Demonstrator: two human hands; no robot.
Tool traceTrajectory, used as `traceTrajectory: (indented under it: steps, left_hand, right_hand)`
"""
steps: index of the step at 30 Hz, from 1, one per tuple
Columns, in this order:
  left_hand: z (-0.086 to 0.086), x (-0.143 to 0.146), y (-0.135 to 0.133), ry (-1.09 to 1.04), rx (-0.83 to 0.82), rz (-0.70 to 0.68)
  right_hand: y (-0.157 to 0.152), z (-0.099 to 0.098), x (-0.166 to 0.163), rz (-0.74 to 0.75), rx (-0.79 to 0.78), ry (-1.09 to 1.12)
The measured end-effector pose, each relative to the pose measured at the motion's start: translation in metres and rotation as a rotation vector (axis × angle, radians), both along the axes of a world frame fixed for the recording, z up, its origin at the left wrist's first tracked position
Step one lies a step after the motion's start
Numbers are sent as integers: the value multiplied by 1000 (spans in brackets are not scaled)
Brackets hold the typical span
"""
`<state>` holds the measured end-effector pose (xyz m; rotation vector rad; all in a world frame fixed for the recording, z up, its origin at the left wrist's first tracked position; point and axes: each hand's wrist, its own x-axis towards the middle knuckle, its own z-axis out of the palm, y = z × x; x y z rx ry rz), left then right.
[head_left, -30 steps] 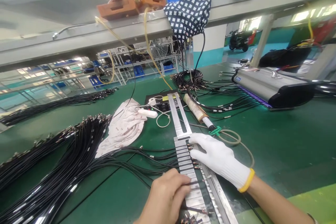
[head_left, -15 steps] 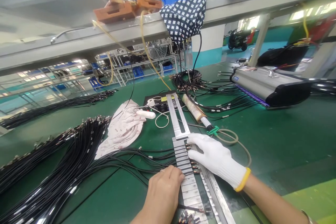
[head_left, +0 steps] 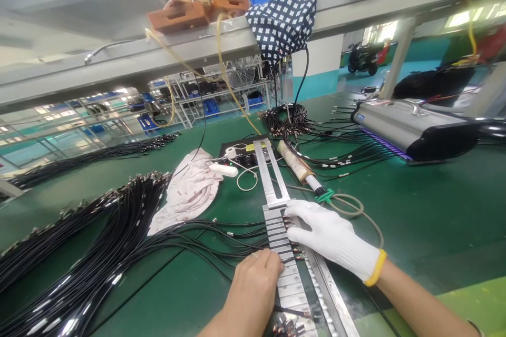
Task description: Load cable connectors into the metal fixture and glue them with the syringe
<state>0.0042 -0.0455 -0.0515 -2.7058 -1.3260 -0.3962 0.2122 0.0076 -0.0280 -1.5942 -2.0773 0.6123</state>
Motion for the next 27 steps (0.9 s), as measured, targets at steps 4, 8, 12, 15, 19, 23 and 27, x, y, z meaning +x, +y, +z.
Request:
traceTrajectory:
  steps: [4,8,12,15,19,23,27]
  left_hand:
    - [3,2,2,-41,-109,34]
    - [6,3,5,-37,-166,30]
    - [10,2,6,-52,-187,32]
    - [11,2,7,-56,-190,26]
    - [11,3,5,-12,-102,15]
    - [14,7,-3,74,93,-22]
    - [8,8,-16,197,213,-47]
  right_hand:
    - [-4,10,1,48,-42,-59]
    - [-6,13,-2,83,-44,-106]
    - [-6,9,-5,125,17,-142]
    - [-6,4,-6,141,78,-168]
    - [-7,2,-8,142,110,-193]
    - [-10,9,-13,127,66,-240]
    - [-14,19,-18,121,-13,-312]
